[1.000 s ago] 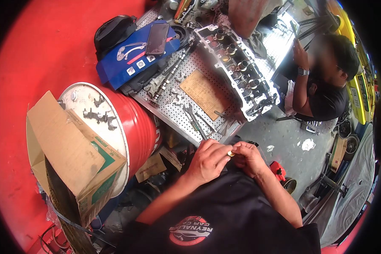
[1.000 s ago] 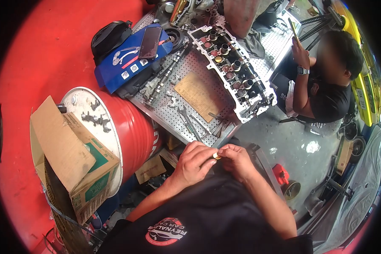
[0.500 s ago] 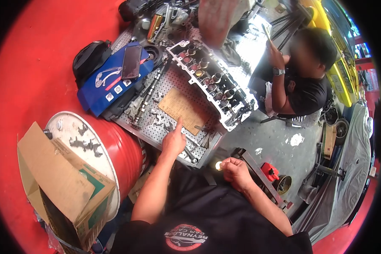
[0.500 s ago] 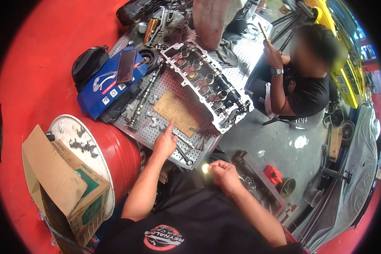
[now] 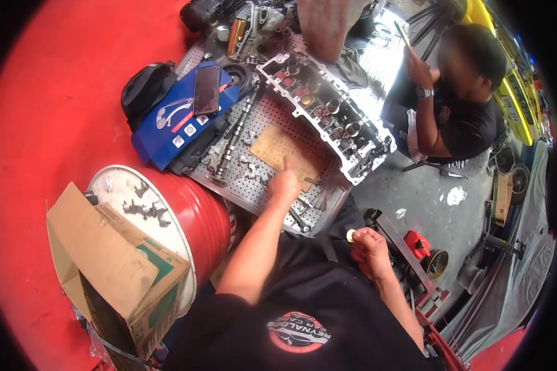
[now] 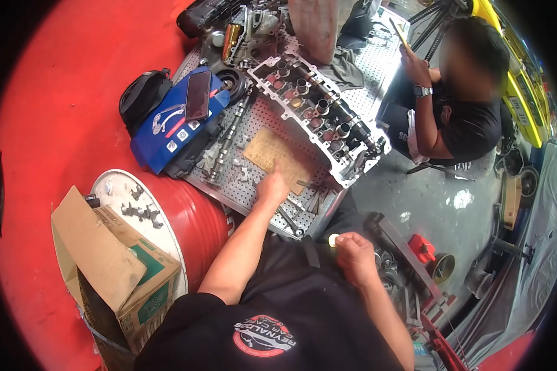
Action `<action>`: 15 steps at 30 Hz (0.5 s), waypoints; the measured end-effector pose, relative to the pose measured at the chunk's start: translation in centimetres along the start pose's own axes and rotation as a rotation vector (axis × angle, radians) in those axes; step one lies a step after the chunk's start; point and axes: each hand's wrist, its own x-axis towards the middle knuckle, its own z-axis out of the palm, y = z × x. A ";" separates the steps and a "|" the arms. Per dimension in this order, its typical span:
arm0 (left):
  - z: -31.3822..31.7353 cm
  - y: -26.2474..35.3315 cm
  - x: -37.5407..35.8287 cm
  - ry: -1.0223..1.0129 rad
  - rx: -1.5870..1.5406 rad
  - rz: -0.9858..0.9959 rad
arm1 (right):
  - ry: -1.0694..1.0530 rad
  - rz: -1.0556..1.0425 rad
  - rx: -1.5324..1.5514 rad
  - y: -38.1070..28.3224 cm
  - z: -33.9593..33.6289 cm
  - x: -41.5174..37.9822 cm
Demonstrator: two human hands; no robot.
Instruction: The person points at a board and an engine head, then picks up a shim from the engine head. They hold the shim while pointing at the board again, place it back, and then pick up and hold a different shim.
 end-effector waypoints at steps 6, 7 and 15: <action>2.1 -5.8 0.0 -0.071 0.051 -0.202 | -0.093 0.113 -0.094 -1.2 0.6 1.9; 2.1 -6.1 -0.1 -0.079 0.055 -0.207 | -0.108 0.126 -0.108 -1.2 0.6 2.1; 0.9 -5.7 1.4 -0.110 0.098 -0.212 | -0.108 0.130 -0.094 -1.8 -0.1 2.5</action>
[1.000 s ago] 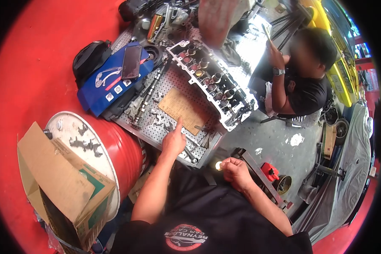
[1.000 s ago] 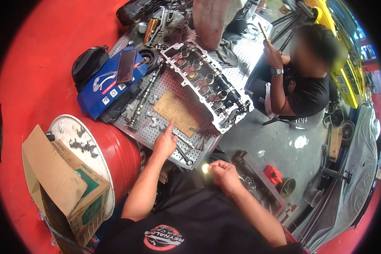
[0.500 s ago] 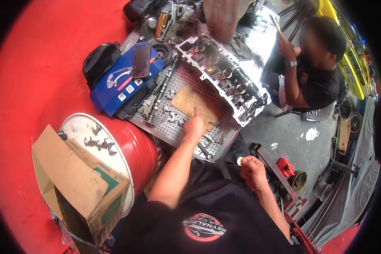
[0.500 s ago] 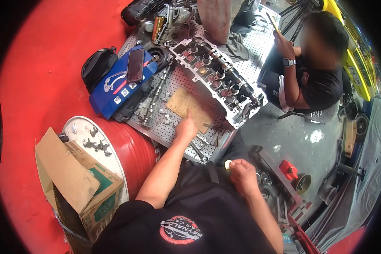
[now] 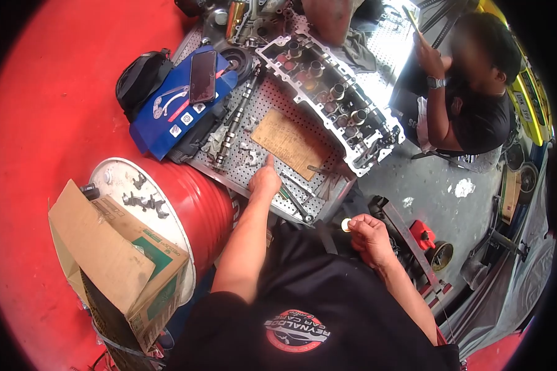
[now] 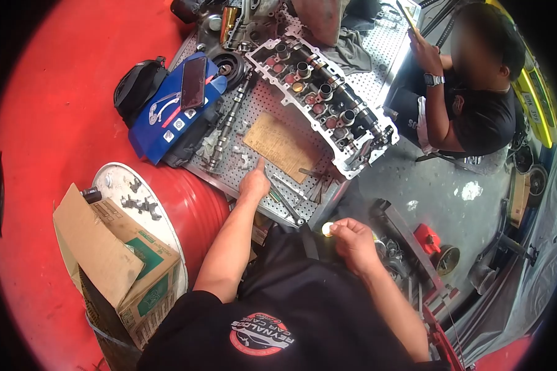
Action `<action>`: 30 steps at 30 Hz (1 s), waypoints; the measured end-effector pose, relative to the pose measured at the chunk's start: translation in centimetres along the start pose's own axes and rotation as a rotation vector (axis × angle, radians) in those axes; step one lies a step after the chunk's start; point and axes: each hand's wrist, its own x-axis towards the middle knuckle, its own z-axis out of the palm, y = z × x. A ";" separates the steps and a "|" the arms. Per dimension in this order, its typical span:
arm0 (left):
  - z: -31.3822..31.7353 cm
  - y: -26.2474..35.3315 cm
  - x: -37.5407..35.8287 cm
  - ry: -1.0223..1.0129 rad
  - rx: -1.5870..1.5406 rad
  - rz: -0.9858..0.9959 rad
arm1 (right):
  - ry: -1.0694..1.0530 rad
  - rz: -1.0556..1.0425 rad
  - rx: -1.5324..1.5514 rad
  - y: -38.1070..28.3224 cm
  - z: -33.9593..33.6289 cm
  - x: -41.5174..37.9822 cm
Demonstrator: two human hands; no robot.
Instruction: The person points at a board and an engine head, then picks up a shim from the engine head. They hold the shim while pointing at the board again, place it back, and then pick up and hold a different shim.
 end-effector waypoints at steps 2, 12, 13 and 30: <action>-0.3 0.1 0.2 -0.011 0.029 0.007 | -0.001 -0.002 0.015 0.3 -0.1 0.0; -0.8 0.3 -0.3 -0.040 0.150 0.093 | 0.069 -0.063 0.087 2.9 0.1 -1.6; -1.0 0.3 -0.3 -0.037 0.152 0.101 | 0.075 -0.074 0.094 3.1 0.1 -1.7; -1.4 0.8 -0.1 -0.078 0.153 0.085 | 0.097 -0.129 0.073 3.9 0.2 -2.0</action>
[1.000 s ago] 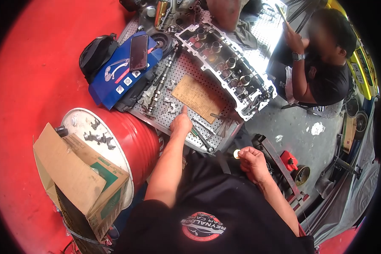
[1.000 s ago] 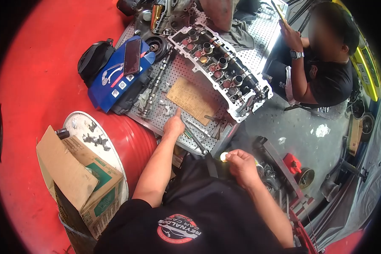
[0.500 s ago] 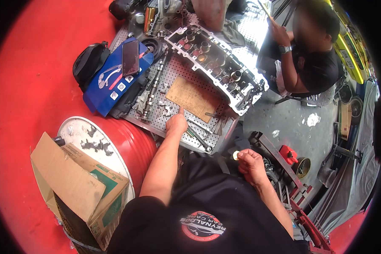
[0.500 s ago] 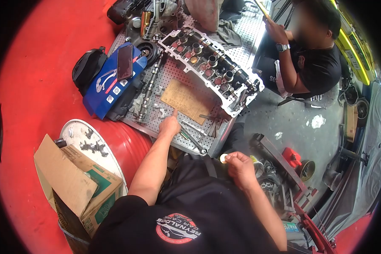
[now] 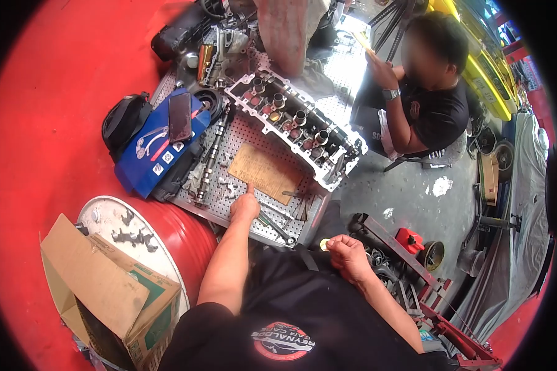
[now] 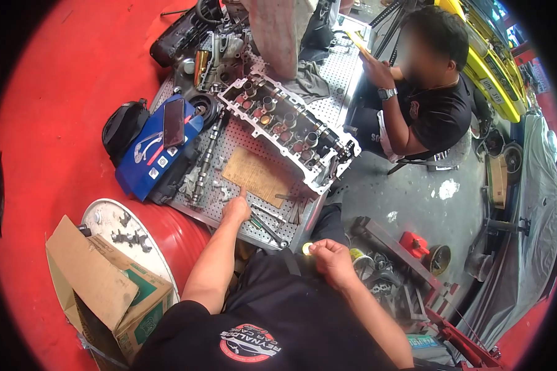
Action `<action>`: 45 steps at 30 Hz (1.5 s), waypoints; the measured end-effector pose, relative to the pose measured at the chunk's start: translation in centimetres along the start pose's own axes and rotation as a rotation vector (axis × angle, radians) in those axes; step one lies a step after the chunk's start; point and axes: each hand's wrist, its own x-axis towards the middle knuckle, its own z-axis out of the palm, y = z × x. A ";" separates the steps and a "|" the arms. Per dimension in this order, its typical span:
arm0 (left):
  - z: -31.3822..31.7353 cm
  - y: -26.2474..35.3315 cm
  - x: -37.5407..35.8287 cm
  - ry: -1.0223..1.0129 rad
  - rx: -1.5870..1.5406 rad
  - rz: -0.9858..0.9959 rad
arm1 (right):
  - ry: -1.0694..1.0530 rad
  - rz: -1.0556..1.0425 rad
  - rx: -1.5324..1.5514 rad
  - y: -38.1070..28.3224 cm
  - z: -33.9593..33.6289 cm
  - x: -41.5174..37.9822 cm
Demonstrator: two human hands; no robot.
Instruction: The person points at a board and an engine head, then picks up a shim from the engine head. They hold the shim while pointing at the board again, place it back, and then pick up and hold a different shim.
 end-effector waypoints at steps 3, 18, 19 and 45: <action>0.0 0.2 0.1 -0.020 -0.004 -0.022 | -0.014 0.004 0.007 0.1 -0.3 0.1; 1.1 0.1 0.6 -0.009 -0.041 -0.040 | -0.004 0.027 -0.010 0.2 -0.8 0.1; 1.2 0.0 0.7 0.006 -0.045 -0.023 | -0.010 0.027 -0.004 0.1 -0.7 0.0; 1.1 -0.2 0.2 0.008 -0.039 -0.007 | -0.007 0.008 -0.012 0.6 -0.7 -0.2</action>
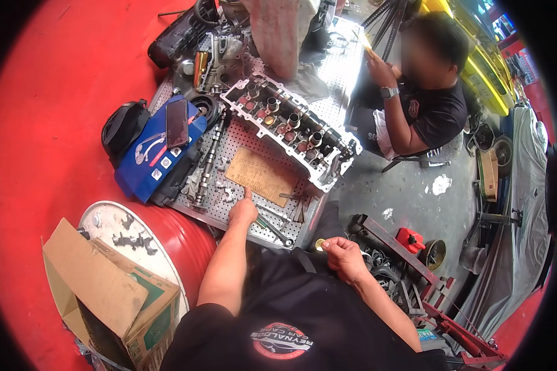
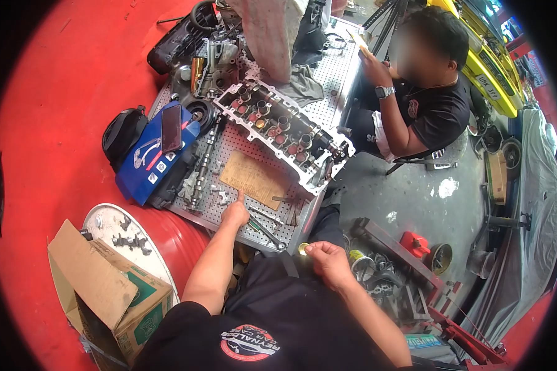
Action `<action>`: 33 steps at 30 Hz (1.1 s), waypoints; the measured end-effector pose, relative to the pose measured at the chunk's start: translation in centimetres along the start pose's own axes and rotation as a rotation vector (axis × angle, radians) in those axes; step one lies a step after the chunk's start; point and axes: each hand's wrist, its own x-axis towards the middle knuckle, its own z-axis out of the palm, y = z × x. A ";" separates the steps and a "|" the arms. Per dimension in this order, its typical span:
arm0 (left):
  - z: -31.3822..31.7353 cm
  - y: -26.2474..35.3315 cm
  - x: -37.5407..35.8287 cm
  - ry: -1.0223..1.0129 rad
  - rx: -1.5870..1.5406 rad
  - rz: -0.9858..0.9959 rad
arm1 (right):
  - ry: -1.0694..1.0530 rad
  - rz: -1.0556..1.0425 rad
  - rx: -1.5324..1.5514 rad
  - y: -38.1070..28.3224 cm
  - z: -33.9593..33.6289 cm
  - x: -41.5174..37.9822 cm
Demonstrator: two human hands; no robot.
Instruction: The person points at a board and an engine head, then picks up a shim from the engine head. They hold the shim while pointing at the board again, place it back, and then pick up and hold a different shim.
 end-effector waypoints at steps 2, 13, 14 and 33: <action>-0.1 0.0 0.0 -0.003 -0.005 -0.002 | -0.005 -0.001 0.002 0.0 -0.1 0.0; 0.6 -0.3 0.8 -0.026 -0.058 -0.041 | -0.003 0.001 0.006 0.0 0.0 0.0; 0.7 -0.3 1.0 -0.030 -0.061 -0.038 | -0.002 0.001 0.006 0.0 0.0 -0.1; 2.1 1.7 -2.8 0.076 -0.736 0.437 | 0.039 -0.059 0.031 0.3 0.0 0.4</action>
